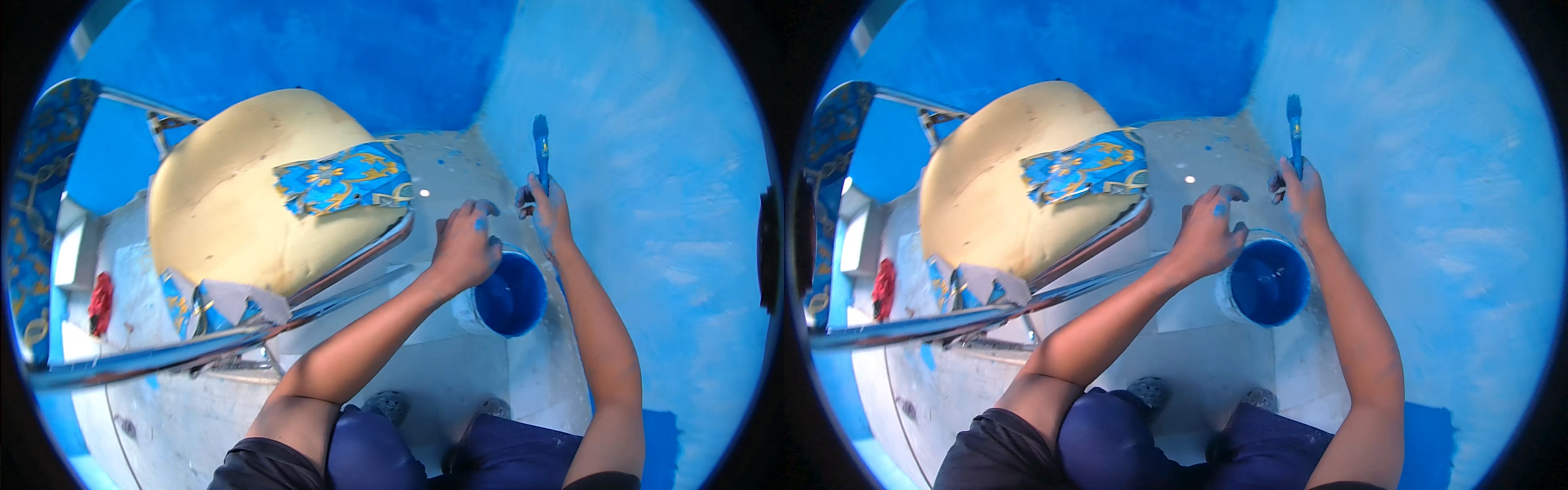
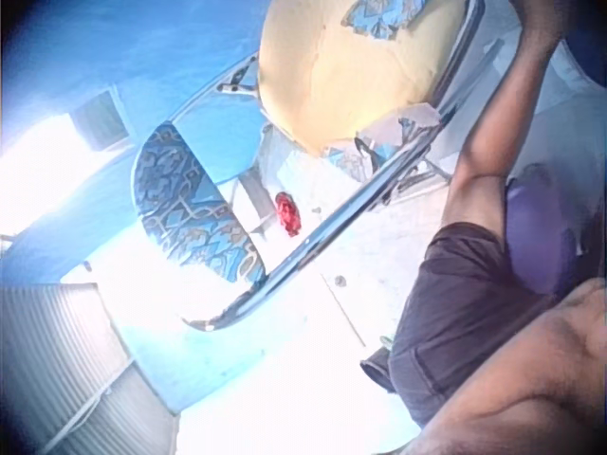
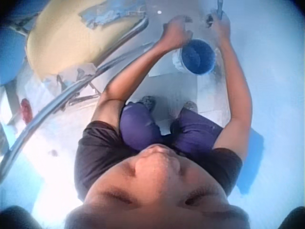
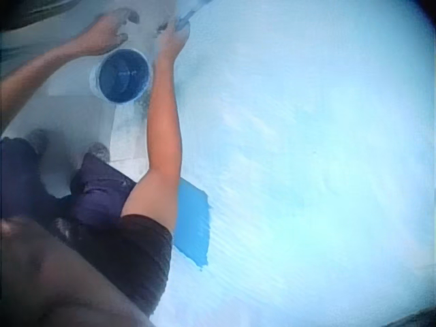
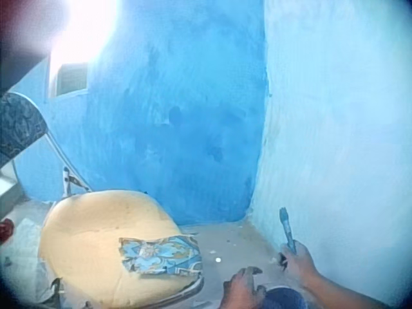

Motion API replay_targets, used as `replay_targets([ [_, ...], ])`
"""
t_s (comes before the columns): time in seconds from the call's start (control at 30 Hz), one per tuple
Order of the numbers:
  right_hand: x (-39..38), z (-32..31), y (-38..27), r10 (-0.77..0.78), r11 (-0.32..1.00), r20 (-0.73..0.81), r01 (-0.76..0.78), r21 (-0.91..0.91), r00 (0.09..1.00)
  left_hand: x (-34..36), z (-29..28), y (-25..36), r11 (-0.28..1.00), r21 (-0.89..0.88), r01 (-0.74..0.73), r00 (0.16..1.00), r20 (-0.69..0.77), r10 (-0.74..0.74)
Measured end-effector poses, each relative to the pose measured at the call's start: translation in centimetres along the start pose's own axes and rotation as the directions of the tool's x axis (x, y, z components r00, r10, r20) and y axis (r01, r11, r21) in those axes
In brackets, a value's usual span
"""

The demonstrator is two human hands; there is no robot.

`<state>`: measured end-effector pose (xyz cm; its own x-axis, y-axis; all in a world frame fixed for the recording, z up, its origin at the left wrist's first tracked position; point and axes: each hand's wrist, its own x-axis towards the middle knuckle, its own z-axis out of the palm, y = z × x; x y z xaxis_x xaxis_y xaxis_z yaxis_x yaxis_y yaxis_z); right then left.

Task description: The person is painting the lower section of a blue wall using a brush and a bucket of blue paint, dipping the brush into the paint and applying it to the wall after moving a chair aside.

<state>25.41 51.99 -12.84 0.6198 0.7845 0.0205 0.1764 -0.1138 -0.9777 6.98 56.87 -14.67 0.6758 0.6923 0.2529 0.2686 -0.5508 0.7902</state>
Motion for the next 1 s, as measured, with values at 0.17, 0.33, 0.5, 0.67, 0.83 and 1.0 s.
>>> replay_targets([
  [0.17, 1.9, 5.8, 0.3, -0.056, 0.989, 0.194, 0.027, 0.146, 0.98, -3.4, -9.7, 4.1, 0.898, 0.396, -0.191, 0.973, -0.045, 0.226],
  [0.33, 1.4, 11.3, -1.0, -0.126, 0.92, 0.403, -0.046, 0.39, 0.907, -8.5, -16.8, 5.8, 0.643, 0.765, -0.039, 0.982, -0.091, 0.168],
  [0.5, -0.9, 16.0, -2.3, -0.132, 0.911, 0.462, -0.077, 0.406, 0.877, -13.3, -19.6, 3.4, 0.382, 0.923, 0.054, 0.997, -0.029, -0.071],
  [0.67, -2.4, 17.0, -2.6, -0.161, 0.919, 0.38, -0.002, 0.393, 0.911, -12.8, -19.0, 2.3, 0.219, 0.975, -0.022, 0.996, 0.039, -0.074],
  [0.83, -4.2, 18.6, -0.1, -0.293, 0.937, 0.231, 0.23, 0.262, 0.928, -14.9, -19.2, 0.1, 0.13, 0.99, -0.046, 0.995, 0.057, -0.083],
  [1.0, -5.5, 20.7, 0.4, -0.531, 0.835, 0.077, 0.506, 0.216, 0.844, -15.4, -19.5, -2.1, 0.106, 0.993, 0.046, 0.997, -0.04, -0.06],
])
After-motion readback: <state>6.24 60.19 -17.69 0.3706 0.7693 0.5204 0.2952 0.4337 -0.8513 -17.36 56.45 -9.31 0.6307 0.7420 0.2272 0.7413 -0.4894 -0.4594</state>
